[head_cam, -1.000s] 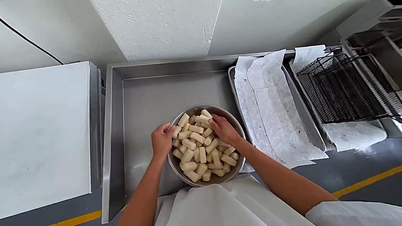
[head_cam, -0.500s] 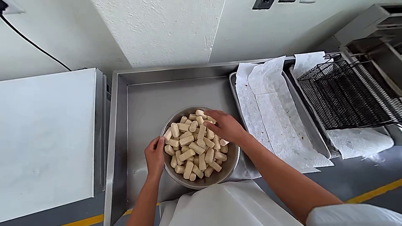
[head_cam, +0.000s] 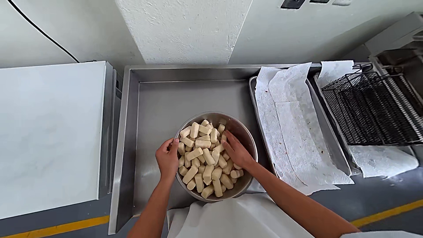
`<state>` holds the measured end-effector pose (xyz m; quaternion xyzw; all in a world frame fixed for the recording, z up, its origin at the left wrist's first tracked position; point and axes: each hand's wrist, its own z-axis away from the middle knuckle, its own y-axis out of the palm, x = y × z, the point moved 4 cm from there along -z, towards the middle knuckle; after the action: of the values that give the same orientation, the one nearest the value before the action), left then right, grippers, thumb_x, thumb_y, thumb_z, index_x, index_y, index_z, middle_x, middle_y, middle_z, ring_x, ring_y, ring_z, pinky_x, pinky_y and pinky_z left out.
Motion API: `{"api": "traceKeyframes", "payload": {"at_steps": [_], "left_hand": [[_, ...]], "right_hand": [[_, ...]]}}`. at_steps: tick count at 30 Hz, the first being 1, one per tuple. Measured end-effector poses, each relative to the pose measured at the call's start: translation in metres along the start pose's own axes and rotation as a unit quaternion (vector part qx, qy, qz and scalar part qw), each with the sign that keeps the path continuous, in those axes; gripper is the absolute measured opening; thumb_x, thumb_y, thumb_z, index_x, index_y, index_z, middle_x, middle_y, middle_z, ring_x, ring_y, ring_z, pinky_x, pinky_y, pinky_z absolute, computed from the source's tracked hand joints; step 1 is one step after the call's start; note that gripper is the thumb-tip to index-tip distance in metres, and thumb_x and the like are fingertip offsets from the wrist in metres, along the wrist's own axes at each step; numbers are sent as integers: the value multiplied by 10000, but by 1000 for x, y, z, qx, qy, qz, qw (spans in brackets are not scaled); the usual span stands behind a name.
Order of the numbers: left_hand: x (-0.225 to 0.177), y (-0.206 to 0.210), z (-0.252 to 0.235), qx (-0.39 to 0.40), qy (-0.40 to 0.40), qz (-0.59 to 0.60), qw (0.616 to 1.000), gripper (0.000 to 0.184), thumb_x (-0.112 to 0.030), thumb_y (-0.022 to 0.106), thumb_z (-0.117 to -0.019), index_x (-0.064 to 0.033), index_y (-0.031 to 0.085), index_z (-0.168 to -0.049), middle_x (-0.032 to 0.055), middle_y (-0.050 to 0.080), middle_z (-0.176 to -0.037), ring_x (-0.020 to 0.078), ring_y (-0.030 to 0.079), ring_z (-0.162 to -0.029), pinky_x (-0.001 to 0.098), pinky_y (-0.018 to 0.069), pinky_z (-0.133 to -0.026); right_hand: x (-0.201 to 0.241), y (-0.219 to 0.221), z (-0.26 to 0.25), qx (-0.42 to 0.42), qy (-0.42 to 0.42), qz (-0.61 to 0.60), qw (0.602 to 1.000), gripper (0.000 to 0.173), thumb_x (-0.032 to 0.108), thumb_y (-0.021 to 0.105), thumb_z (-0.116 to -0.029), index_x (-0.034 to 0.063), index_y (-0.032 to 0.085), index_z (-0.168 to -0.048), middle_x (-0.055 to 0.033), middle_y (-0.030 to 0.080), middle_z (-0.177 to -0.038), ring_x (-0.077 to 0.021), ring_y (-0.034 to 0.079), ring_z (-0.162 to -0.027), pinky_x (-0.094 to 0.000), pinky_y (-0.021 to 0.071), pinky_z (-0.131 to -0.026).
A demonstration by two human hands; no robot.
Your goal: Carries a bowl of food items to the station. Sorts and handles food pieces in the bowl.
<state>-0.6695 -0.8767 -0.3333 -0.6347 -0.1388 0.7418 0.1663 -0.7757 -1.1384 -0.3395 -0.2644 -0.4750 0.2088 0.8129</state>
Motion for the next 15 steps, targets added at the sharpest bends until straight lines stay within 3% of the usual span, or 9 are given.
{"api": "traceKeyframes", "payload": {"at_steps": [2,4,6,7,9,10,13,15], "left_hand": [[-2,0,-25,69,-6,13,998,256,-224,631,-1034,-21,725,-1158,108,705,-914,174,633,-781,389,536,-765],[2,-3,-41,118,-16,81,990,323,-248,534,-1079,-14,675,-1252,125,721,-1066,180,681,-919,397,560,-872],[12,-10,-38,119,-29,124,985,371,-286,448,-1105,-25,673,-1243,83,713,-990,149,681,-839,354,584,-796],[17,-12,-30,114,-40,120,985,387,-300,438,-1106,-27,691,-1213,85,717,-973,159,681,-832,369,584,-780],[23,-7,-8,82,-66,109,988,388,-299,471,-1097,-7,722,-1050,96,709,-897,170,678,-825,402,578,-782],[20,-2,0,52,-79,123,988,368,-266,498,-1090,4,732,-1000,94,713,-864,156,688,-810,378,589,-780],[-14,2,11,-18,-84,165,983,286,-177,545,-1071,12,739,-981,80,706,-833,125,672,-759,312,573,-725],[-54,-17,17,-28,-8,175,984,259,-144,540,-1063,19,738,-1026,47,716,-863,80,673,-797,275,569,-757]], "right_hand": [[9,-23,15,-2,33,-18,999,604,449,498,-1075,61,456,-1537,-175,511,-1530,-320,523,-1390,-560,419,-1150],[9,-53,25,-87,1,-22,996,523,391,557,-1058,57,544,-1460,-182,594,-1428,-326,599,-1297,-561,484,-1091],[-2,-80,22,-185,-23,-27,982,477,331,581,-1049,27,552,-1415,-193,611,-1368,-331,615,-1247,-552,507,-1047],[-13,-86,17,-222,-14,-40,974,441,316,581,-1050,13,561,-1370,-190,641,-1266,-317,651,-1142,-537,542,-969],[-38,-80,3,-223,59,-118,966,414,380,535,-1074,-1,603,-1223,-190,664,-1015,-315,660,-902,-548,545,-795],[-49,-70,-5,-195,103,-174,960,485,454,480,-1083,-3,627,-1152,-197,650,-966,-316,641,-869,-550,528,-771],[-45,-60,-5,-182,155,-286,928,583,531,417,-1084,-8,633,-1030,-181,600,-904,-279,587,-830,-515,488,-743],[-23,-77,14,-235,93,-316,914,510,473,419,-1098,33,643,-971,-115,612,-832,-211,604,-768,-445,515,-704]]}}
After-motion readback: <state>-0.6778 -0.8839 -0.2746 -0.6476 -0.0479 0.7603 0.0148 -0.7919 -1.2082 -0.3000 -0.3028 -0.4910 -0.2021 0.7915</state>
